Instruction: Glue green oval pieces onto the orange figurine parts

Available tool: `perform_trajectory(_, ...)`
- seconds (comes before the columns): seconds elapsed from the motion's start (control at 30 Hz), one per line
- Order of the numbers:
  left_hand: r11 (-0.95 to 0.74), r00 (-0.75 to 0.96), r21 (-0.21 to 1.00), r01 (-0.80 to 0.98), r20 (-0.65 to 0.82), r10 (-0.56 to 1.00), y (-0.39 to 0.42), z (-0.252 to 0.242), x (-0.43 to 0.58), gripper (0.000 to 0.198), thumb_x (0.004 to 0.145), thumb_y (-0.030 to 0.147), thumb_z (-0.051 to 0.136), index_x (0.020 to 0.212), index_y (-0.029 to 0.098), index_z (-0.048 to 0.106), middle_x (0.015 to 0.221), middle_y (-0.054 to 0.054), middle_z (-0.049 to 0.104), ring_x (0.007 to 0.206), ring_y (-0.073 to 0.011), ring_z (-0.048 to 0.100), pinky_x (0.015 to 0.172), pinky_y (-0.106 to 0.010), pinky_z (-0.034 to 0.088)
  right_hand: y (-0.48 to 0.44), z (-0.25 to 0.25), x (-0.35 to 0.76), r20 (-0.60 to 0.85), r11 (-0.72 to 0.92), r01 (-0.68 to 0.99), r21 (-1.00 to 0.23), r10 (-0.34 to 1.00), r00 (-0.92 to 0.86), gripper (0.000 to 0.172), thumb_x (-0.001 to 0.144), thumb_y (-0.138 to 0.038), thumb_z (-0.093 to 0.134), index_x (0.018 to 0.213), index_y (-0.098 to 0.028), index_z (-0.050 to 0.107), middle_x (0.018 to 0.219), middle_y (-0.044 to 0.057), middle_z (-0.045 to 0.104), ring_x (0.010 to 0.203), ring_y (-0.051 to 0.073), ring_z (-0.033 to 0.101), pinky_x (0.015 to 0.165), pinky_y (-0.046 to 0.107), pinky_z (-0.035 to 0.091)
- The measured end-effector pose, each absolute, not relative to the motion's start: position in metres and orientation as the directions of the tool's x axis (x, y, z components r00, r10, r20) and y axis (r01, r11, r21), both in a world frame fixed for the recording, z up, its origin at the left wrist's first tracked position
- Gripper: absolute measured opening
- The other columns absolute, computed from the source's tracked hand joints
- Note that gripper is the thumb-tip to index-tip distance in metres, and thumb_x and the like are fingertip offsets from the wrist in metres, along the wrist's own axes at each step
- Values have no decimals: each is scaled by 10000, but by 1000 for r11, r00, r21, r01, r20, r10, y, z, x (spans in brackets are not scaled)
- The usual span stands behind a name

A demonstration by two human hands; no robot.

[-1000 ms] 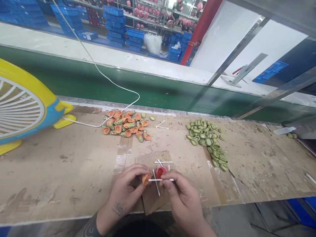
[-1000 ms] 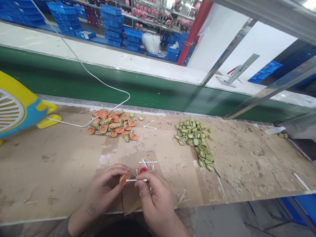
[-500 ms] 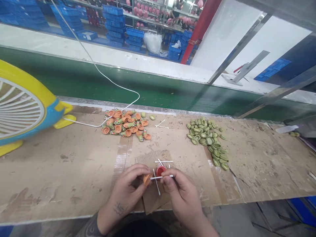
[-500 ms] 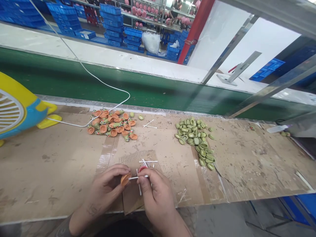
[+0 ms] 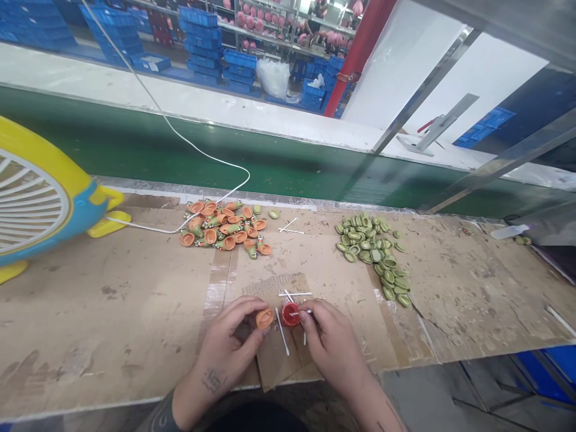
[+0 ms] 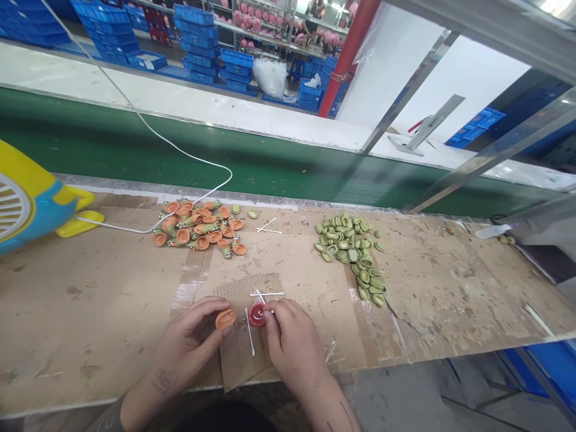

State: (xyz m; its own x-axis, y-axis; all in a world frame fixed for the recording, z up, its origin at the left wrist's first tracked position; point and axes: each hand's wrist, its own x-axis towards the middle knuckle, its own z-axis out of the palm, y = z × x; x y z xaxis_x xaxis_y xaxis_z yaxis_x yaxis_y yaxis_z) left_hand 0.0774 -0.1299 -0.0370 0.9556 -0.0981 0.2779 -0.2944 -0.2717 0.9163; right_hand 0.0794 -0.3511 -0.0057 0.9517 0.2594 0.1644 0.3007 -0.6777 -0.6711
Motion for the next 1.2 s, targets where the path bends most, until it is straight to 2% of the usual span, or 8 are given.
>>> perform_trajectory(0.23,-279,965,925,-259,237,-109,-129,-37,75,264,899,147,657,1126,274,705,1068,-43,757,976,-209,735,808,-287,608,-345,12,73,180,-392,214,-895,120,976,161,1055,-284,523,981,-242,660,816,-6,662,794,150,653,742,247,499)
perform_trajectory(0.37,-323,961,906,-275,248,-123,-127,-37,75,297,896,148,666,1158,283,709,1090,-40,763,989,-205,734,853,-296,600,-335,11,71,146,-288,181,-940,140,979,143,1053,-307,539,1019,-254,668,875,-1,684,843,150,663,773,251,506)
perform_trajectory(0.63,-314,961,909,-275,248,-123,-127,-30,76,268,895,147,672,1124,273,728,1074,-42,771,989,-202,736,821,-274,605,-329,9,76,210,-366,286,-885,234,949,150,1060,-240,494,1032,-251,641,935,8,691,877,155,652,782,266,481)
perform_trajectory(0.73,-303,962,915,-269,238,-135,-126,-33,76,264,909,169,664,1140,275,738,1112,-59,763,1046,-221,725,876,-306,602,-331,12,76,268,-348,344,-872,248,931,157,1057,-210,492,1048,-259,641,963,11,693,904,158,654,803,268,488)
perform_trajectory(0.83,-252,980,949,-187,161,-118,-126,-40,73,309,935,197,642,1225,282,702,1151,-69,750,1065,-226,721,928,-344,594,-337,14,77,287,-364,343,-866,199,937,156,1053,-208,502,1048,-268,645,943,-3,694,869,147,658,770,246,489)
perform_trajectory(0.97,-148,998,987,-60,56,-34,-128,-47,72,299,962,257,616,1259,254,652,1100,-78,752,997,-220,731,884,-348,615,-346,9,81,233,-514,304,-802,198,952,164,1051,-215,494,976,-249,635,894,-4,694,849,151,656,762,246,477)
perform_trajectory(1.1,-275,991,952,-134,129,-35,-126,-41,76,270,953,235,610,1206,251,702,1163,-93,739,1101,-250,698,973,-392,576,-351,-1,83,201,-614,320,-722,257,945,174,1041,-184,472,993,-236,632,959,17,713,911,178,658,815,282,477)
perform_trajectory(1.2,-318,979,926,-202,186,-80,-126,-36,77,320,935,202,611,1236,256,708,1236,-109,691,1159,-260,677,891,-341,602,-350,-6,83,175,-648,323,-689,284,943,183,1038,-179,465,995,-231,635,981,29,716,934,196,654,836,306,477)
